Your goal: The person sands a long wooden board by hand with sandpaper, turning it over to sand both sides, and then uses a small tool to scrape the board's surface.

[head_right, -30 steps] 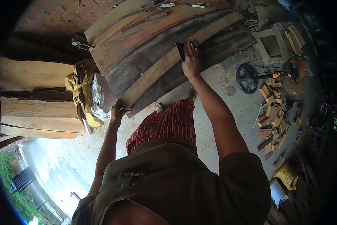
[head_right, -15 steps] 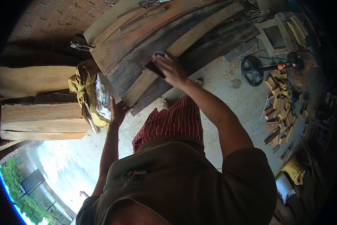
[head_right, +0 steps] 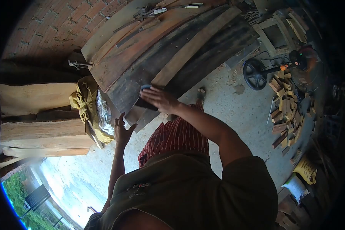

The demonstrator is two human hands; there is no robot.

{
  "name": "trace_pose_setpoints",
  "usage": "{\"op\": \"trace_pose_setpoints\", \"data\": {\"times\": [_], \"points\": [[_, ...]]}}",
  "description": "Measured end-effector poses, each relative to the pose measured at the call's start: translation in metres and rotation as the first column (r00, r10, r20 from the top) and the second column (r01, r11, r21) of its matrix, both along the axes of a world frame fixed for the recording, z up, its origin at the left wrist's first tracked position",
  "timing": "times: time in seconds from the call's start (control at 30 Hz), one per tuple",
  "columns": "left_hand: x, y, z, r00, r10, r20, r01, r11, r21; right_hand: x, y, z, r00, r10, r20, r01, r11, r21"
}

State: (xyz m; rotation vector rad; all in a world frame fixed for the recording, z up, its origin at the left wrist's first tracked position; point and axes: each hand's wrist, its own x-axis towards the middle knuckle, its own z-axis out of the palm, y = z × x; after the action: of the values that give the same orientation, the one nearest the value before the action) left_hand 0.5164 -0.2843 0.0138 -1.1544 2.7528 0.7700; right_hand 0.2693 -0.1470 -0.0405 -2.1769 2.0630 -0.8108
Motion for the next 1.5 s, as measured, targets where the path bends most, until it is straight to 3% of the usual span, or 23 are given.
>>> {"op": "trace_pose_setpoints", "data": {"times": [0.03,0.07,0.1,0.17,0.23,0.3,0.33,0.43,0.53,0.67,0.77,0.83,0.9,0.93,1.0,1.07,1.13,1.17,1.23,1.3,1.37,1.43,1.5], "points": [[-0.006,0.005,0.006,0.996,-0.080,0.043,0.088,0.969,-0.231,-0.043,0.010,0.002,0.993,-0.117,0.018,0.117,0.993,0.000],[-0.013,0.007,0.010,0.996,-0.057,0.071,0.065,0.991,-0.116,-0.085,0.021,0.003,0.952,-0.305,0.013,0.305,0.952,-0.026],[-0.020,0.010,0.008,0.996,-0.065,0.063,0.072,0.991,-0.116,-0.124,0.031,0.004,0.880,-0.475,0.017,0.475,0.878,-0.055],[-0.034,0.015,0.003,0.984,-0.163,-0.066,0.151,0.976,-0.158,-0.182,0.042,-0.010,0.730,-0.680,-0.071,0.670,0.732,-0.125],[-0.054,0.024,0.001,0.977,-0.201,-0.072,0.188,0.970,-0.155,-0.161,0.026,-0.001,0.625,-0.780,0.044,0.778,0.617,-0.113],[-0.077,0.033,-0.003,0.974,-0.215,-0.076,0.199,0.963,-0.180,-0.098,0.013,0.000,0.749,-0.662,0.025,0.662,0.746,-0.069],[-0.088,0.035,-0.007,0.973,-0.221,-0.072,0.205,0.962,-0.181,-0.060,0.013,0.011,0.855,-0.508,0.101,0.513,0.858,-0.029],[-0.116,0.035,-0.022,0.965,-0.225,-0.134,0.196,0.960,-0.198,-0.021,0.023,0.001,0.984,-0.169,0.055,0.166,0.985,0.048],[-0.124,0.035,-0.038,0.975,-0.220,-0.042,0.201,0.942,-0.270,-0.108,0.034,-0.007,0.990,-0.144,0.002,0.143,0.983,-0.114],[-0.125,0.038,-0.033,0.977,-0.210,0.019,0.206,0.931,-0.300,-0.241,0.048,0.002,0.789,-0.615,-0.009,0.611,0.785,-0.099],[-0.131,0.038,-0.031,0.976,-0.217,0.026,0.215,0.933,-0.288,-0.255,0.037,0.006,0.636,-0.771,-0.025,0.764,0.634,-0.119],[-0.150,0.041,-0.032,0.966,-0.245,0.081,0.257,0.897,-0.359,-0.202,0.024,0.000,0.626,-0.776,0.078,0.775,0.630,0.049],[-0.190,0.047,-0.028,0.959,-0.276,0.068,0.282,0.894,-0.350,-0.156,0.033,0.007,0.880,-0.474,-0.030,0.474,0.880,0.015],[-0.211,0.049,-0.027,0.948,-0.314,0.052,0.312,0.886,-0.343,-0.163,0.038,0.010,0.880,-0.475,-0.030,0.476,0.879,0.021],[-0.246,0.050,-0.029,0.931,-0.365,0.017,0.346,0.865,-0.363,-0.194,0.053,0.012,0.977,-0.213,0.003,0.213,0.977,0.021],[-0.260,0.052,-0.026,0.928,-0.363,0.080,0.368,0.865,-0.341,-0.268,0.065,0.001,0.917,-0.395,-0.049,0.395,0.919,-0.016],[-0.266,0.054,-0.027,0.931,-0.330,0.157,0.363,0.883,-0.298,-0.340,0.073,0.018,0.769,-0.639,0.015,0.638,0.767,-0.062],[-0.266,0.054,-0.028,0.928,-0.336,0.162,0.371,0.879,-0.300,-0.376,0.076,0.017,0.649,-0.748,0.141,0.747,0.661,0.068],[-0.266,0.053,-0.026,0.922,-0.344,0.179,0.384,0.871,-0.306,-0.394,0.076,0.006,0.592,-0.805,-0.038,0.795,0.591,-0.136],[-0.268,0.053,-0.023,0.919,-0.347,0.188,0.390,0.870,-0.303,-0.359,0.067,-0.002,0.574,-0.818,0.015,0.817,0.572,-0.077],[-0.270,0.055,-0.022,0.922,-0.332,0.199,0.379,0.879,-0.289,-0.303,0.067,0.007,0.751,-0.660,-0.029,0.659,0.745,0.107],[-0.267,0.054,-0.026,0.921,-0.350,0.171,0.386,0.874,-0.295,-0.277,0.071,0.008,0.896,-0.420,0.144,0.419,0.907,0.033],[-0.268,0.052,-0.027,0.919,-0.358,0.163,0.392,0.873,-0.291,-0.322,0.086,0.010,0.901,-0.423,0.092,0.420,0.906,0.056]]}}
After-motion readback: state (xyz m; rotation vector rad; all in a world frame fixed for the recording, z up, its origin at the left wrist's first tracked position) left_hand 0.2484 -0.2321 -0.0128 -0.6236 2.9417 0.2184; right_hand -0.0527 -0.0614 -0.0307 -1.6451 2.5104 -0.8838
